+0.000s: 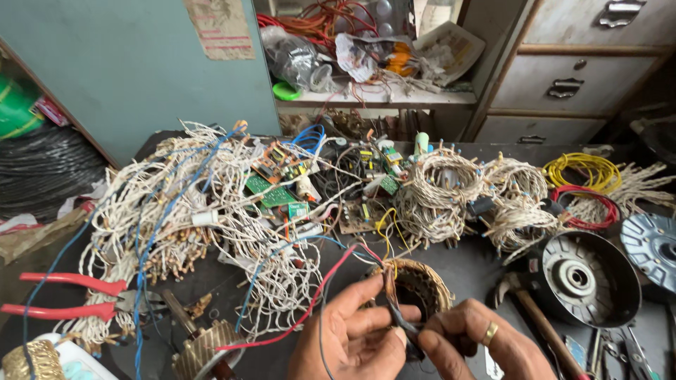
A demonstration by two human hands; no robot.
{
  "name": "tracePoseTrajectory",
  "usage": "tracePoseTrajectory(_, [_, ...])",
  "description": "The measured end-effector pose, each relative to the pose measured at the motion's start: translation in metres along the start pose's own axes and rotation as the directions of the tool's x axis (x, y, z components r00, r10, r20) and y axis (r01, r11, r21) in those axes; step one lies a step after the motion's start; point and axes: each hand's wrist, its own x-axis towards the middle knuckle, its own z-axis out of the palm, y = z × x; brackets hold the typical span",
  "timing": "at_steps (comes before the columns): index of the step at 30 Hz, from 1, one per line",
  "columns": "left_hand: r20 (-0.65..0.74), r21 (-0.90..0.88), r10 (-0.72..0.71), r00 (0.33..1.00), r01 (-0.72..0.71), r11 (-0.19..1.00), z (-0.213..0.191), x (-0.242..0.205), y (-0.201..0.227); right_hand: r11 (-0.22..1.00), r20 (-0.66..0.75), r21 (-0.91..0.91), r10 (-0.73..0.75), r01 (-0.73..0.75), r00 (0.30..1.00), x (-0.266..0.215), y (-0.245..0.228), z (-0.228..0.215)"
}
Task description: The person works on a motor stator, stripping and twisting colored wires by hand. They repeatedly adjust and inspect the wire ends, occasionally using pliers to assist with stripping or cutting. The workspace is cluttered with various electronic parts and tools.
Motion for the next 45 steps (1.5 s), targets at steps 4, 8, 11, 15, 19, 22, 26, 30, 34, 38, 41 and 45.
tracePoseTrajectory(4, [0.012,0.022,0.004,1.0,-0.004,1.0,0.003,-0.004,0.006,0.994,0.14,0.108,-0.021,0.006,0.99,0.006,-0.007,-0.014])
tracePoseTrajectory(8, [0.016,-0.007,0.011,1.0,-0.011,1.0,0.006,-0.007,0.017,0.949,0.253,0.31,-0.023,-0.059,0.967,0.009,-0.01,-0.024])
tracePoseTrajectory(11, [0.036,-0.033,-0.051,0.998,0.052,0.998,0.008,-0.008,0.026,0.96,0.266,0.257,0.043,-0.114,0.963,0.009,-0.014,-0.025])
tracePoseTrajectory(15, [0.04,-0.034,-0.106,0.994,0.107,0.994,0.01,-0.011,0.03,0.937,0.258,0.271,0.151,-0.222,0.954,0.007,-0.017,-0.023])
tracePoseTrajectory(19, [-0.036,-0.029,-0.103,0.994,0.102,0.994,0.007,-0.012,0.027,0.904,0.26,0.382,0.094,-0.191,0.961,0.008,-0.015,-0.028])
tracePoseTrajectory(22, [-0.085,-0.061,-0.05,0.995,0.045,0.997,0.003,-0.007,0.023,0.877,0.186,0.411,0.187,-0.25,0.964,0.009,-0.011,-0.034])
tracePoseTrajectory(26, [-0.126,-0.063,-0.052,0.991,0.044,0.997,-0.004,-0.003,0.019,0.861,0.124,0.409,0.275,-0.302,0.953,0.015,-0.01,-0.043])
tracePoseTrajectory(30, [-0.173,-0.078,-0.003,0.985,-0.011,0.997,-0.005,-0.004,0.019,0.877,0.161,0.376,0.257,-0.3,0.953,0.017,-0.017,-0.051])
tracePoseTrajectory(34, [-0.199,-0.044,-0.058,0.978,0.05,0.998,-0.007,-0.005,0.023,0.831,0.121,0.505,0.199,-0.233,0.973,0.022,-0.024,-0.055])
tracePoseTrajectory(38, [-0.204,-0.077,-0.069,0.976,0.054,0.996,-0.008,-0.004,0.023,0.81,0.09,0.534,0.229,-0.241,0.969,0.025,-0.023,-0.061])
tracePoseTrajectory(41, [-0.198,-0.08,-0.066,0.978,0.051,0.995,-0.012,-0.003,0.02,0.816,0.078,0.55,0.163,-0.178,0.984,0.025,-0.016,-0.065])
tracePoseTrajectory(45, [-0.12,-0.052,-0.026,0.992,0.02,0.998,-0.022,0.0,0.013,0.811,0.123,0.557,0.132,-0.178,0.984,0.028,-0.006,-0.077])
